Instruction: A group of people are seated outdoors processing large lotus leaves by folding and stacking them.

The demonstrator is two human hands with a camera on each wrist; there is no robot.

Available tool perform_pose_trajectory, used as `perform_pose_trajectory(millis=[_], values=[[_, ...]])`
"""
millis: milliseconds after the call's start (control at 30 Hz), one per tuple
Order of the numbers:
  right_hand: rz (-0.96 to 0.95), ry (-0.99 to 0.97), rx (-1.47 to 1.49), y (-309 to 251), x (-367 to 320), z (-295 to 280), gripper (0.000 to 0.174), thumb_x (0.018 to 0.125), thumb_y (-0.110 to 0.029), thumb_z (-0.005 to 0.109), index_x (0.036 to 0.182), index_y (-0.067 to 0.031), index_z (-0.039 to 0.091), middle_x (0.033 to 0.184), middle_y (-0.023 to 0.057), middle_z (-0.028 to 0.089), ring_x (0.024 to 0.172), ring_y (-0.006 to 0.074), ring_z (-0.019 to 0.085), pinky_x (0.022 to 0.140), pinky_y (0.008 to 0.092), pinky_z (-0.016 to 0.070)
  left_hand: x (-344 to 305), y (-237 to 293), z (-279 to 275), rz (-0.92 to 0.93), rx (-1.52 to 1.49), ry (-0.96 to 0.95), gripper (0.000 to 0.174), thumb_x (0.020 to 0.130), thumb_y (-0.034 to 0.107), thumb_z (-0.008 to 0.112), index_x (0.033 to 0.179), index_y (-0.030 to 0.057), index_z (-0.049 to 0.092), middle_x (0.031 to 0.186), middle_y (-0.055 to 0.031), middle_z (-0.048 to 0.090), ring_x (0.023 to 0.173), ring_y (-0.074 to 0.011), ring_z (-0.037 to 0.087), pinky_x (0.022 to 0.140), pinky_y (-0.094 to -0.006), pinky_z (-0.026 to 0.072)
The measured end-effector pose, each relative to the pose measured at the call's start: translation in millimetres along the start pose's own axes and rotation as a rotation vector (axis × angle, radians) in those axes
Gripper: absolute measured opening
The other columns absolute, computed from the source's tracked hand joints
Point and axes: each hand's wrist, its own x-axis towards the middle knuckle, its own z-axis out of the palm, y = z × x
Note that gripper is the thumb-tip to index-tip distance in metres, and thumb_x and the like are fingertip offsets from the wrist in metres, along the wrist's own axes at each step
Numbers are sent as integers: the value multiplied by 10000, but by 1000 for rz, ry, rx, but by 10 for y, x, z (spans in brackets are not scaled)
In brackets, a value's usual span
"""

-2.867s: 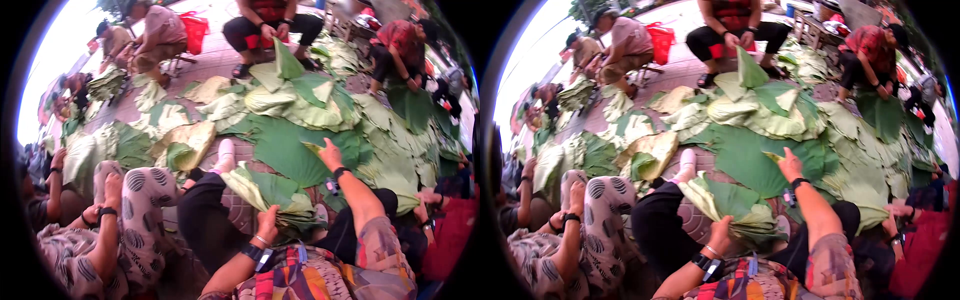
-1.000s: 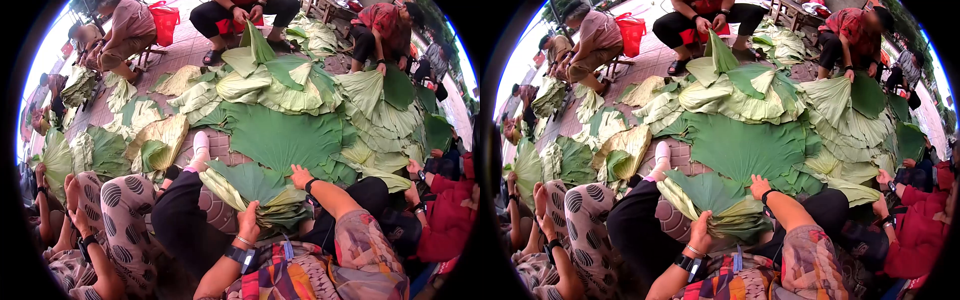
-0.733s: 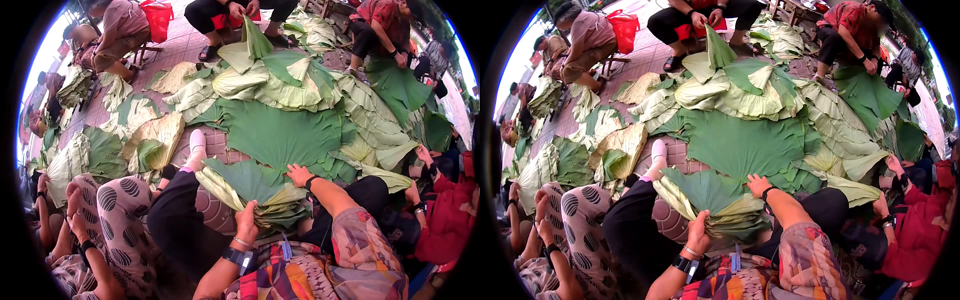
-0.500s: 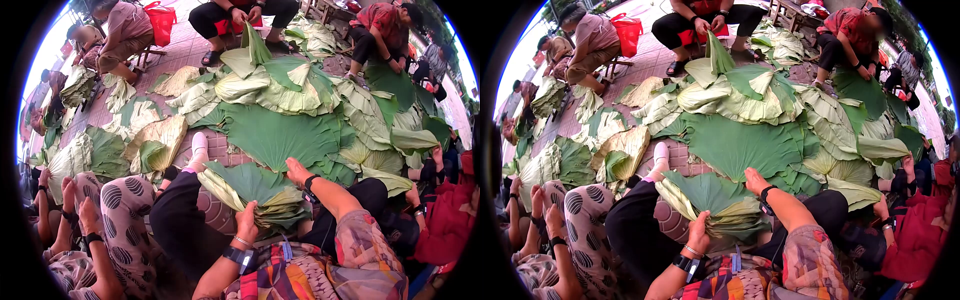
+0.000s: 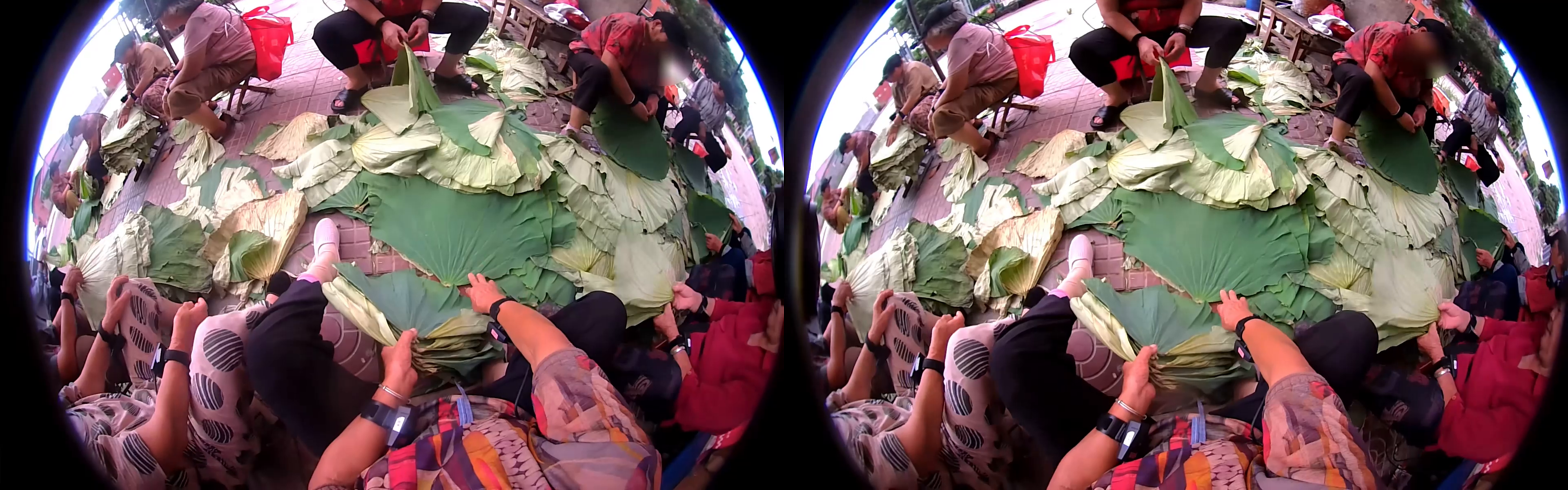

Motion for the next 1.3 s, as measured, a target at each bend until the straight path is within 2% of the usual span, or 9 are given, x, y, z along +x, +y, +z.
perform_pose_trajectory(millis=[300, 400, 467, 533, 867, 1067, 1133, 1200, 1300], values=[[-30, -14, 16, 111, 171, 250, 350, 744, -92, 477, 1076, 14, 515, 1357, 153, 260, 1106, 312, 401, 861, 432, 370, -62, 65, 89, -15, -16, 2, 311, 674, 87, 663, 919, -53, 534, 825, -80, 568, 684, -173, 553, 623, -314, 468], [-57, 196, 68, 119, 186, 273, 312, 715, -63, 479, 1009, 31, 526, 1238, 181, 389, 1049, 318, 438, 826, 412, 395, -40, 41, 76, -12, -13, 6, 311, 675, 86, 661, 920, -57, 537, 833, -83, 571, 693, -174, 554, 630, -313, 466], [-138, 550, 186, 120, 227, 147, 241, 681, -46, 490, 910, 17, 533, 1056, 183, 490, 986, 340, 459, 800, 407, 405, -16, 18, 72, 0, -17, 0, 318, 673, 91, 663, 923, -62, 539, 838, -85, 572, 698, -176, 555, 634, -313, 465], [-144, 698, 256, 98, 276, -168, 139, 649, -50, 545, 777, -29, 497, 855, 146, 492, 849, 334, 480, 750, 395, 407, -15, 9, 62, 29, 14, 13, 264, 685, 106, 658, 883, -33, 554, 784, -73, 591, 664, -183, 576, 617, -311, 479], [-88, 1117, 308, 11, 144, -2109, 157, 642, -72, 589, 787, -99, 536, 714, 47, 536, 775, 262, 514, 694, 374, 383, 148, -63, -12, 29, 9, -28, 288, 680, 105, 654, 906, -36, 544, 805, -89, 589, 689, -208, 581, 623, -339, 490], [-453, 1021, 133, -513, -408, -2287, 99, 629, -138, 557, 708, -130, 617, 788, 37, 575, 882, 227, 504, 754, 343, 369, 210, -124, -14, 32, -29, -43, 268, 690, 118, 649, 874, -44, 538, 768, -93, 581, 644, -219, 581, 595, -350, 492], [-605, 868, 178, -629, -414, -1880, 157, 640, -132, 535, 776, -114, 611, 822, 90, 593, 881, 268, 535, 744, 362, 404, 212, -119, -15, 37, -35, -53, 264, 695, 121, 646, 870, -45, 537, 748, -89, 579, 619, -219, 579, 583, -349, 492], [-519, 358, 484, -771, -479, -1390, 218, 656, -112, 500, 855, -79, 583, 832, 148, 594, 813, 326, 558, 698, 397, 433, 205, -115, -19, 26, -25, -49, 240, 702, 125, 642, 849, -36, 543, 738, -83, 580, 617, -213, 579, 581, -346, 493], [-598, 131, 473, -998, -722, -1040, 283, 686, -58, 456, 954, -40, 546, 872, 159, 586, 783, 335, 563, 670, 376, 459, 215, -126, -28, 31, -52, -60, 185, 702, 129, 633, 793, -11, 552, 730, -82, 584, 622, -212, 580, 583, -352, 494]])
